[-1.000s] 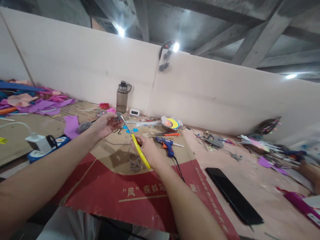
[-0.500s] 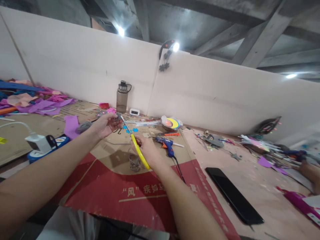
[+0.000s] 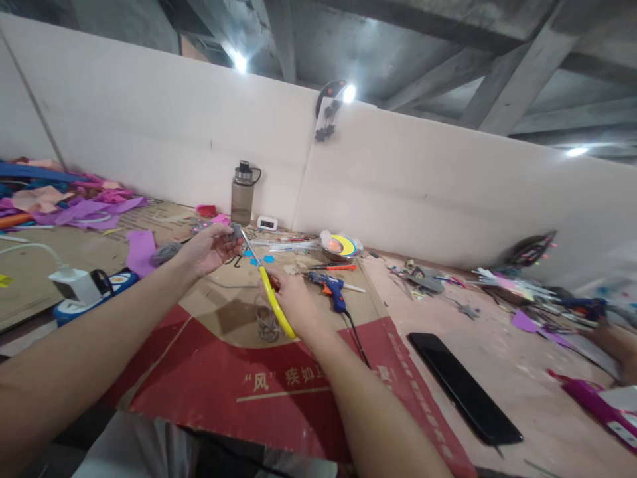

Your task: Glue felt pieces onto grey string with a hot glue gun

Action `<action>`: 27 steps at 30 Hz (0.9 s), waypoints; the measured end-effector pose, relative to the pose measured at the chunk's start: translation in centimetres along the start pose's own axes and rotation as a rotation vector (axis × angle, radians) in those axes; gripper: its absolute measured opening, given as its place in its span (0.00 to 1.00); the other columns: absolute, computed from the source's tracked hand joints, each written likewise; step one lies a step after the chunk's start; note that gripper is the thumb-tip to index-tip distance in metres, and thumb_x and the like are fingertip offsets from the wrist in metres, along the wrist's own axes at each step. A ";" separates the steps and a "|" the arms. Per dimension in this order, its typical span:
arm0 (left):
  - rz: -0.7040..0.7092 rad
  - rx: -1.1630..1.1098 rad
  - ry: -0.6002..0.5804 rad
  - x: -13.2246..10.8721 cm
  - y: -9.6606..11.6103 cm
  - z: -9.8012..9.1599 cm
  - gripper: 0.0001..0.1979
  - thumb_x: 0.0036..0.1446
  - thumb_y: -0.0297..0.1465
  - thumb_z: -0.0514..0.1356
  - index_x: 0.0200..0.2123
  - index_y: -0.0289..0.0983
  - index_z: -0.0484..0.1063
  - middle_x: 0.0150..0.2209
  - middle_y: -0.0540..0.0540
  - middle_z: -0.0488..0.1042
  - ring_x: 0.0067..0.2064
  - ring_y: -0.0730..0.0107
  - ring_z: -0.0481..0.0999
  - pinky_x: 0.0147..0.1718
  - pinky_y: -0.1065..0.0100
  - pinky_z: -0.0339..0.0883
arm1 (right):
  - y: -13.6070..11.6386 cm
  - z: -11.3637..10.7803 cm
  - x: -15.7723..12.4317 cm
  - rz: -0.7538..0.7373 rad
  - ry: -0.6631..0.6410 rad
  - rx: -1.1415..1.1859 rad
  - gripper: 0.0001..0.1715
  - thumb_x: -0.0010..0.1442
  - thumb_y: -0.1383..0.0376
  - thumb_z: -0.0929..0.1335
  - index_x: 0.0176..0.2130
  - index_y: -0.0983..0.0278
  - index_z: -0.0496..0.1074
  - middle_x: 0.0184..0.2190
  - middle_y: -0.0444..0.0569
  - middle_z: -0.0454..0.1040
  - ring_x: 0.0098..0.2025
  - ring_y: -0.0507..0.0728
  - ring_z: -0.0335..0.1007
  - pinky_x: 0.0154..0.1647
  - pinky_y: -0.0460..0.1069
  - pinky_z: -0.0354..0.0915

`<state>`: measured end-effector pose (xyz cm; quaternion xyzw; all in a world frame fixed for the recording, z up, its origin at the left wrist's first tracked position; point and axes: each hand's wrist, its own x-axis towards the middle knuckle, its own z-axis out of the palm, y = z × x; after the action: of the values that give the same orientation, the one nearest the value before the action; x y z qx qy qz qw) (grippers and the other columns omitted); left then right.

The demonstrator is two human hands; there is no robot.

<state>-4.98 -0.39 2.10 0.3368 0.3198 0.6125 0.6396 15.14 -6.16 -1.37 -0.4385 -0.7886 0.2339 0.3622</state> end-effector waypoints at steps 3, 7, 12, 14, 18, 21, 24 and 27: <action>0.003 -0.031 -0.021 0.1 0.0 -0.2 0.02 0.44 0.22 0.57 0.24 0.31 0.69 0.22 0.47 0.73 0.25 0.73 0.74 0.24 0.72 0.68 | -0.3 0.0 0.0 0.008 0.038 -0.048 0.15 0.57 0.58 0.62 0.38 0.63 0.71 0.22 0.44 0.69 0.21 0.50 0.63 0.22 0.44 0.58; 0.051 -0.031 -0.082 0.1 -0.2 0.0 0.03 0.45 0.21 0.59 0.27 0.31 0.70 0.22 0.49 0.72 0.25 0.74 0.74 0.22 0.74 0.67 | -0.6 0.0 -0.3 0.023 0.067 -0.026 0.17 0.59 0.56 0.60 0.42 0.63 0.67 0.26 0.44 0.70 0.23 0.50 0.62 0.25 0.45 0.59; 0.049 -0.013 -0.155 0.0 -0.4 0.1 0.07 0.47 0.20 0.61 0.32 0.33 0.70 0.26 0.48 0.74 0.27 0.74 0.75 0.27 0.72 0.70 | -0.4 0.3 -0.6 0.021 0.031 0.075 0.20 0.58 0.55 0.61 0.47 0.62 0.64 0.29 0.45 0.70 0.27 0.51 0.65 0.28 0.45 0.61; 0.034 -0.015 -0.171 0.0 -0.6 0.1 0.08 0.48 0.20 0.61 0.34 0.33 0.70 0.27 0.48 0.75 0.27 0.74 0.76 0.28 0.72 0.71 | -0.1 0.4 -0.5 0.038 0.028 0.101 0.19 0.59 0.54 0.61 0.45 0.63 0.65 0.27 0.44 0.69 0.24 0.50 0.64 0.25 0.45 0.61; 0.026 -0.004 -0.230 -0.2 -0.9 0.2 0.06 0.49 0.20 0.60 0.33 0.32 0.71 0.28 0.45 0.76 0.29 0.73 0.76 0.30 0.73 0.71 | 0.1 0.7 -0.4 0.070 0.006 0.110 0.18 0.58 0.53 0.61 0.42 0.62 0.66 0.24 0.43 0.67 0.21 0.49 0.61 0.22 0.44 0.60; 0.031 0.009 -0.253 -0.4 -1.2 0.4 0.05 0.49 0.20 0.60 0.32 0.32 0.71 0.29 0.45 0.76 0.30 0.73 0.76 0.30 0.72 0.71 | 0.1 0.8 -0.3 0.078 -0.005 0.132 0.18 0.58 0.54 0.61 0.42 0.62 0.66 0.22 0.41 0.66 0.20 0.49 0.61 0.20 0.43 0.59; 0.026 0.019 -0.261 -0.5 -1.4 0.6 0.06 0.48 0.20 0.60 0.32 0.32 0.71 0.29 0.46 0.76 0.30 0.73 0.76 0.30 0.72 0.71 | 0.0 0.9 -0.3 0.100 0.003 0.178 0.18 0.58 0.54 0.61 0.43 0.62 0.66 0.20 0.40 0.64 0.19 0.48 0.60 0.18 0.42 0.58; 0.010 0.032 -0.256 -0.6 -1.4 0.7 0.06 0.48 0.20 0.60 0.32 0.32 0.71 0.29 0.46 0.76 0.29 0.74 0.76 0.29 0.72 0.71 | -0.2 0.9 -0.4 0.138 -0.014 0.234 0.18 0.58 0.54 0.61 0.43 0.62 0.65 0.19 0.39 0.64 0.17 0.48 0.59 0.15 0.41 0.56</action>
<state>-3.63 -1.06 1.31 0.4241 0.2435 0.5624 0.6668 14.48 -6.60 -1.95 -0.4449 -0.7264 0.3518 0.3881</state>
